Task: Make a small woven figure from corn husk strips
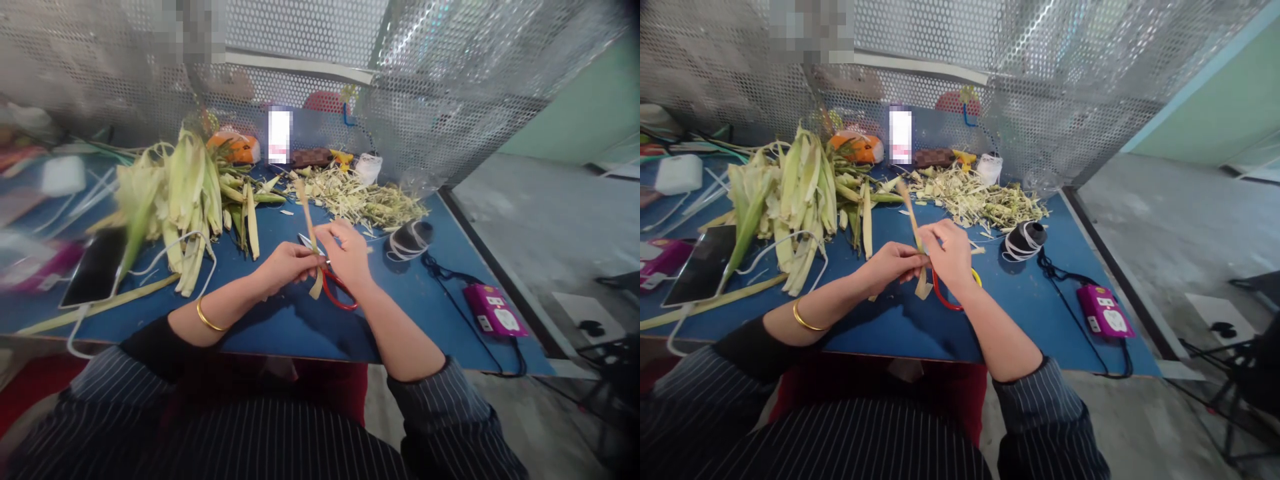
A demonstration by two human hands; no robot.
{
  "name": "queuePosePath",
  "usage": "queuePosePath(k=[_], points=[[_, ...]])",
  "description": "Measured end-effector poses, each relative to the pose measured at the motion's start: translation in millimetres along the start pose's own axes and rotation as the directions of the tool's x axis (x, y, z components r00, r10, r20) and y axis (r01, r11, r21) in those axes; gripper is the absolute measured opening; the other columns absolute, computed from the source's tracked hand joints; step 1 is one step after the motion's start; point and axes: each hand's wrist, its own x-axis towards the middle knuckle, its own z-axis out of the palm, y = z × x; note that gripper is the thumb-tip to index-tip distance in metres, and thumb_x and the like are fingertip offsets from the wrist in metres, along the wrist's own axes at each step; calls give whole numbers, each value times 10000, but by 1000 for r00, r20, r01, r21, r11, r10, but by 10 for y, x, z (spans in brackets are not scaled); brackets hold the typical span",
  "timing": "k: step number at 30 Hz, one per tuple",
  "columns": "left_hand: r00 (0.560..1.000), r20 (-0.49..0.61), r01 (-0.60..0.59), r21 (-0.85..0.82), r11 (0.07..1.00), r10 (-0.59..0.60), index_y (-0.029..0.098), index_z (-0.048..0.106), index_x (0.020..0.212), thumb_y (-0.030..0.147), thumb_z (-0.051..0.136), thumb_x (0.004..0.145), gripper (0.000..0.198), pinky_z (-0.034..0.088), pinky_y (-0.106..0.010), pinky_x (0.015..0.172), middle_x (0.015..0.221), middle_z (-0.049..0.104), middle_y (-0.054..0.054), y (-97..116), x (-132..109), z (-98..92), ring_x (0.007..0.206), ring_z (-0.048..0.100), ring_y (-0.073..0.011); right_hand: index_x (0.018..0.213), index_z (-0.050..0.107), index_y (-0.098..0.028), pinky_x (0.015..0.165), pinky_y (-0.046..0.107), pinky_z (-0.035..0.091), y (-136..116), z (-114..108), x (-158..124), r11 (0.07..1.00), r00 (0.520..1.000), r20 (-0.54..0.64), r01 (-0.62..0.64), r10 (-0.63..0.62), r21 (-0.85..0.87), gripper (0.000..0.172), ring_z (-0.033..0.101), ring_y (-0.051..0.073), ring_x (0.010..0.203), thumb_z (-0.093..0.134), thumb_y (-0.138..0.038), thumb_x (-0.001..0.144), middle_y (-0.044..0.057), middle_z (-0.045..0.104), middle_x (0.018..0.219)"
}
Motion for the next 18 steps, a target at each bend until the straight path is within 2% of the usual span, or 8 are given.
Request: queuePosePath(k=[2,4,5,7,9,12,15,18], points=[[998,-68,8,-151,988,-19,127,704,730,408,638,788,295,335,-203,426,565,563,-8,18,25,-36,446,451,-64,886,672,-210,821,324,428,-25,-73,9,996,993,-114,33,-43,-83,211,586,170,850,538,-372,892,32,646,847],[993,-116,-15,-270,963,-17,119,722,811,433,611,813,332,362,-200,445,609,579,-17,45,47,-84,475,480,-65,870,631,-207,781,315,434,-42,-107,7,998,989,-143,-30,21,-56,242,587,164,802,527,-423,892,30,650,826],[991,-132,-35,-305,952,-6,117,724,825,432,606,819,336,374,-198,457,631,586,-22,55,56,-107,495,494,-66,838,604,-206,728,301,436,-44,-100,1,997,992,-100,-80,79,-12,256,582,155,743,525,-444,888,22,646,786],[984,-178,-82,-314,946,26,116,721,822,405,647,795,300,379,-192,468,652,589,-22,55,71,-142,524,500,-65,790,556,-208,630,276,418,-27,-44,-17,983,983,62,-175,172,47,270,551,138,639,560,-470,854,0,625,709],[972,-232,-109,-268,957,45,121,717,805,373,707,749,258,364,-187,459,631,566,-4,34,82,-155,520,476,-59,777,538,-210,603,268,407,5,40,-37,976,962,186,-214,202,47,257,531,132,608,610,-453,813,-13,613,685],[959,-282,-99,-215,972,35,126,709,761,369,732,727,246,333,-192,442,556,489,28,-3,90,-147,481,422,-51,779,553,-205,628,267,417,44,131,-60,970,945,250,-234,212,61,189,547,134,620,612,-382,813,-11,633,691],[961,-277,-92,-252,963,20,129,723,782,356,713,752,229,311,-191,444,541,464,35,-9,84,-133,465,399,-42,744,568,-201,634,263,412,50,136,-64,977,955,223,-208,195,37,174,554,134,615,562,-337,853,-4,641,675],[963,-271,-88,-310,947,0,123,731,813,300,683,786,185,284,-182,437,543,460,36,-3,77,-121,455,385,-33,706,563,-202,668,269,391,64,114,-58,985,985,154,-48,73,-164,205,549,141,642,544,-313,876,1,626,674]])
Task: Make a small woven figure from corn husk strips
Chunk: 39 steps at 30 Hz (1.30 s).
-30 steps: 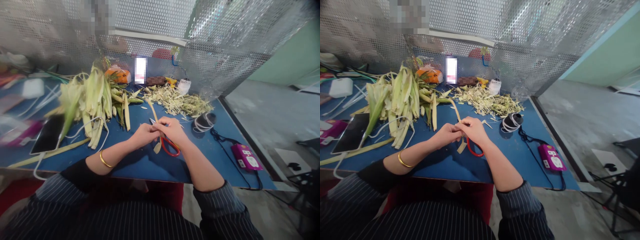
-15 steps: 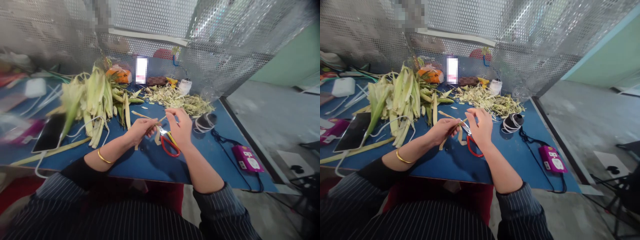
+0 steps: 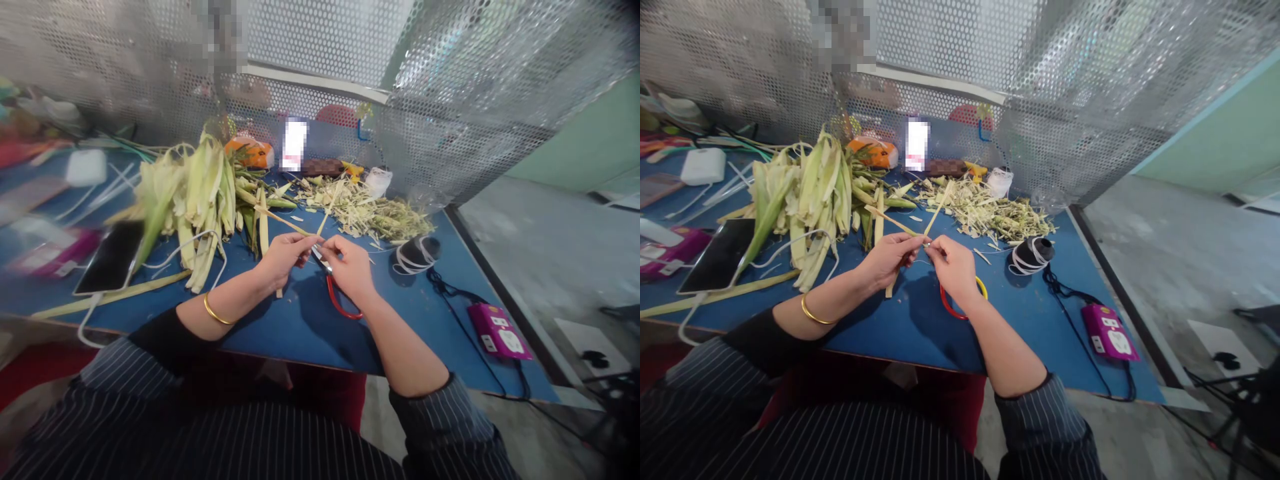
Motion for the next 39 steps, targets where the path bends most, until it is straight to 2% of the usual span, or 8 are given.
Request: queuePosePath(k=[4,11,17,20,24,26,30,39], points=[[997,-1,80,-97,992,-80,107,705,787,256,663,809,156,265,-170,412,527,436,47,8,18,-7,429,371,-26,762,586,-201,799,310,373,64,24,14,942,981,-20,178,-192,-286,227,564,165,722,455,-274,933,24,641,724],[974,155,211,-327,921,-168,114,688,937,236,588,860,176,467,-195,525,746,621,-22,75,52,-65,581,580,-72,997,636,-209,909,370,363,-28,-37,-68,914,905,-298,190,-305,-358,187,573,229,1003,526,-329,906,97,660,1002],[984,159,140,-422,896,-78,100,666,970,149,614,835,153,448,-166,509,693,605,7,50,58,-43,549,548,-51,791,646,-203,788,329,364,-138,39,-133,939,968,-58,223,-246,-261,262,588,176,760,555,-428,889,39,663,755],[985,122,167,-443,881,-125,91,662,953,157,568,869,143,455,-172,507,661,597,7,59,58,-34,525,544,-54,702,634,-196,650,300,353,-114,130,-121,986,999,35,32,-27,-166,356,550,157,648,580,-519,840,23,648,686],[975,133,221,-468,856,-179,95,671,980,227,536,898,206,531,-239,632,775,678,-50,85,41,-16,610,626,-100,615,642,-189,509,274,298,-81,208,-134,977,945,255,-213,205,3,450,448,124,498,578,-598,791,-4,578,531],[980,128,198,-477,856,-155,93,679,965,165,566,869,165,532,-230,681,787,688,-55,80,36,-5,644,638,-97,644,669,-184,519,267,325,-79,244,-151,967,936,290,-236,199,99,422,471,123,515,581,-568,796,3,610,565],[985,142,155,-450,880,-101,92,691,938,93,620,809,148,525,-228,655,795,691,-65,40,45,4,663,637,-103,642,650,-177,592,269,391,-83,308,-166,952,961,209,-225,182,208,366,530,136,579,572,-486,823,22,649,633],[989,80,148,-428,892,-126,57,683,944,51,569,834,158,538,-215,638,771,690,-67,51,71,-38,632,644,-99,601,531,-183,601,245,361,-52,242,-145,981,973,225,-85,44,176,255,423,108,576,504,-289,831,-32,491,585]])
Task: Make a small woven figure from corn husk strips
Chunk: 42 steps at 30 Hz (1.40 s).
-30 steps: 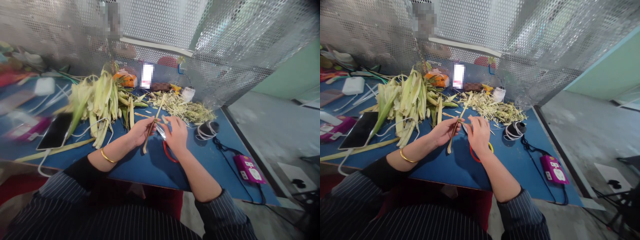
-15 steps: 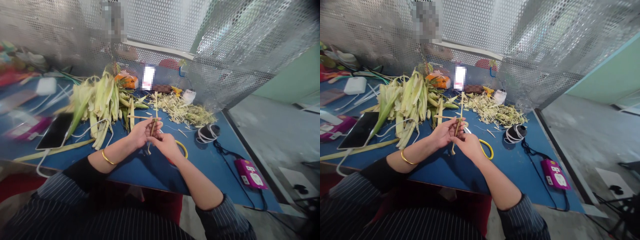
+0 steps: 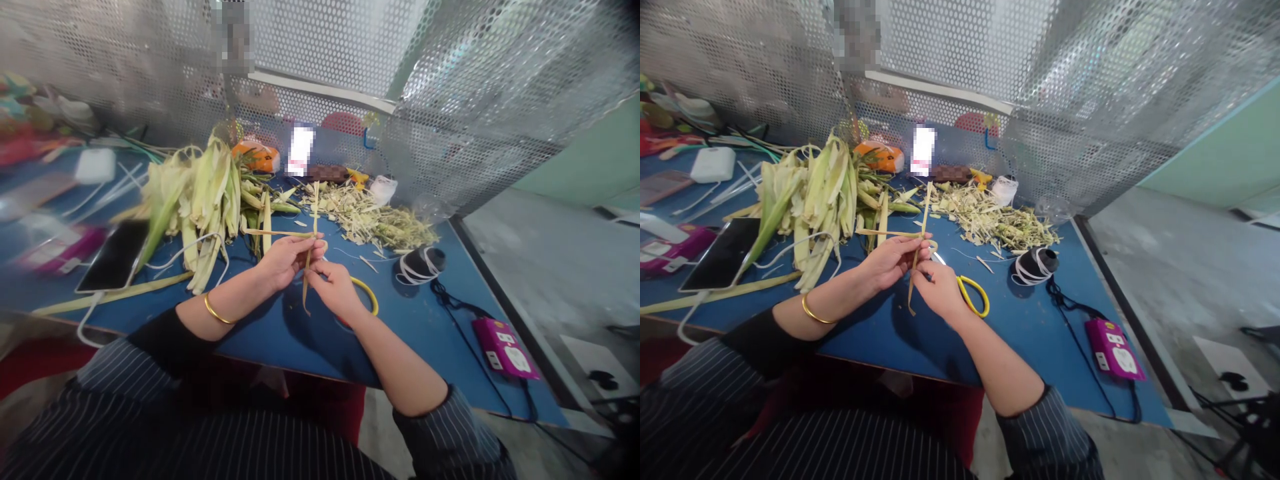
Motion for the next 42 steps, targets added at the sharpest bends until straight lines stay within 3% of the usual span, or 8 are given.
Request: queuePosePath(k=[15,18,21,23,29,33,38,42], points=[[1000,13,28,22,999,-28,70,686,959,95,565,857,160,542,-209,648,759,693,-64,35,21,-10,630,652,-97,594,565,-176,580,239,370,-49,-64,9,998,990,144,-14,4,66,304,476,105,557,525,-334,851,-21,565,584],[998,30,47,28,999,-48,60,694,959,192,543,892,211,550,-238,680,808,707,-96,71,3,6,669,667,-121,555,562,-180,573,251,378,-88,-124,-7,999,997,-74,-15,18,50,417,483,113,528,498,-427,885,-9,548,530],[996,36,84,64,994,-87,57,706,935,263,531,900,272,554,-277,708,776,703,-108,86,-16,14,663,662,-137,579,581,-187,588,264,388,-92,-248,25,999,904,-426,-18,35,44,432,467,120,533,483,-465,895,-8,524,523],[992,68,98,121,988,-107,70,713,906,293,563,881,270,548,-276,684,729,684,-90,67,-36,23,622,642,-129,703,663,-190,659,274,422,-54,-316,74,993,864,-499,-20,74,113,338,527,136,633,538,-460,865,7,607,644],[990,78,89,325,942,-121,81,699,849,211,672,799,142,455,-197,487,588,571,6,-56,-113,73,453,490,-46,807,690,-189,661,293,486,63,-323,150,746,961,-113,-119,253,656,236,586,138,648,691,-417,746,5,643,703],[991,98,44,427,903,-95,75,666,744,190,677,785,122,417,-193,447,552,545,15,-100,-128,95,437,451,-38,658,600,-185,536,254,426,64,-248,137,686,949,-105,-136,298,715,227,492,97,504,737,-364,687,-37,561,570],[993,72,43,516,856,-93,101,632,666,184,669,768,137,396,-206,432,534,530,18,-105,-128,98,421,440,-43,579,545,-188,552,258,364,62,-251,138,897,910,-315,-121,271,424,280,416,97,517,666,-377,747,-46,499,526],[996,79,-4,583,813,-52,121,639,698,218,652,755,113,388,-215,420,533,518,28,-140,-128,85,409,429,-52,549,532,-185,671,298,366,-14,-379,88,970,818,-562,-20,-122,-240,369,458,123,608,645,-435,795,-12,523,597]])
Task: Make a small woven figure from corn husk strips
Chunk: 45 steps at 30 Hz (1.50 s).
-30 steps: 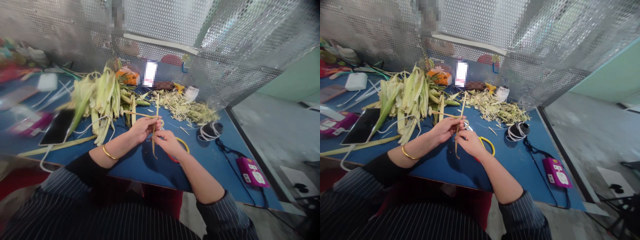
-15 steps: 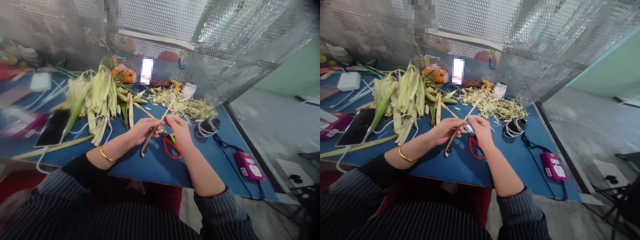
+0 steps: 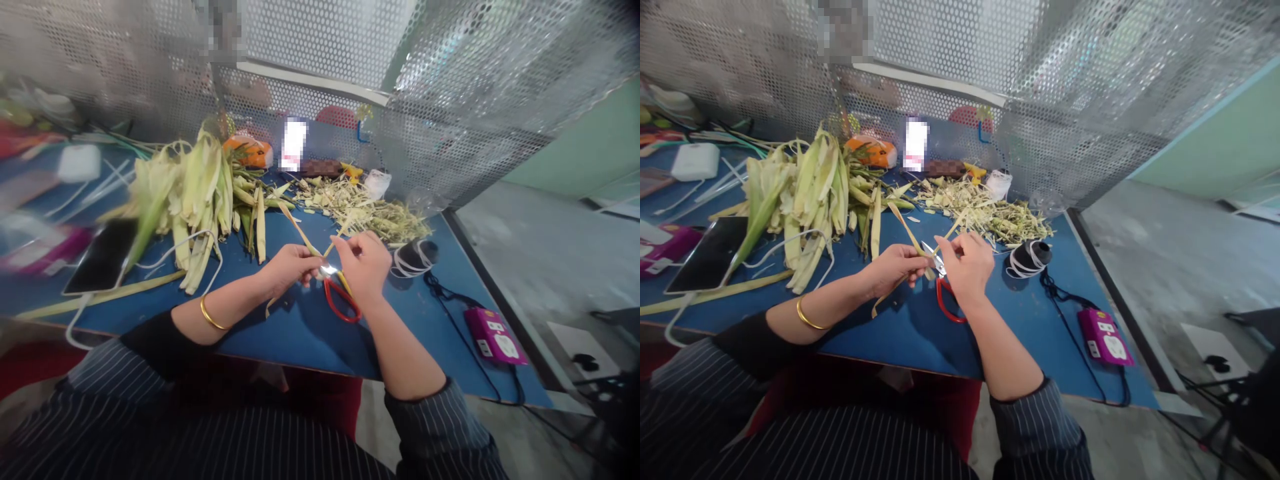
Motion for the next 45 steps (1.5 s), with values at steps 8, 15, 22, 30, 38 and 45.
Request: queuePosePath(k=[8,15,22,30,38,45], points=[[997,50,-79,393,916,64,154,551,555,107,498,694,156,393,-198,426,502,537,24,-26,-47,64,393,471,-63,705,606,-208,583,265,320,-60,3,-63,997,895,447,33,2,-71,217,488,112,562,629,-395,812,-33,578,609],[994,103,-77,282,956,49,132,631,625,174,545,739,149,471,-208,493,600,631,-20,-15,-17,21,447,555,-77,730,516,-208,576,257,307,-39,-31,-2,999,888,457,50,-48,8,131,465,117,578,524,-255,852,-34,539,628],[978,207,-61,245,968,10,121,656,663,161,596,724,95,491,-216,534,614,649,-22,81,-55,-43,481,587,-89,722,536,-214,668,266,373,-33,-14,16,975,895,394,164,-211,150,138,522,134,655,518,-224,859,-17,595,692],[971,211,117,-20,993,-110,130,631,691,240,646,778,142,392,-205,434,591,544,14,-6,25,-95,432,486,-58,862,595,-216,843,334,387,-4,22,-42,928,922,128,371,-365,-23,102,594,171,823,513,-261,904,20,678,843],[984,153,149,-399,905,-95,128,656,804,358,627,831,233,349,-183,436,582,472,38,98,64,-156,447,415,-37,787,606,-205,663,276,412,19,-41,25,993,954,298,6,-43,122,335,565,148,679,437,-457,928,6,640,725],[998,-68,-28,-296,955,9,108,677,825,245,643,825,141,302,-179,422,539,485,42,34,80,-137,412,410,-23,695,557,-199,616,252,379,-17,101,-95,991,874,485,-36,-30,127,300,528,129,577,483,-394,909,-18,591,593]])
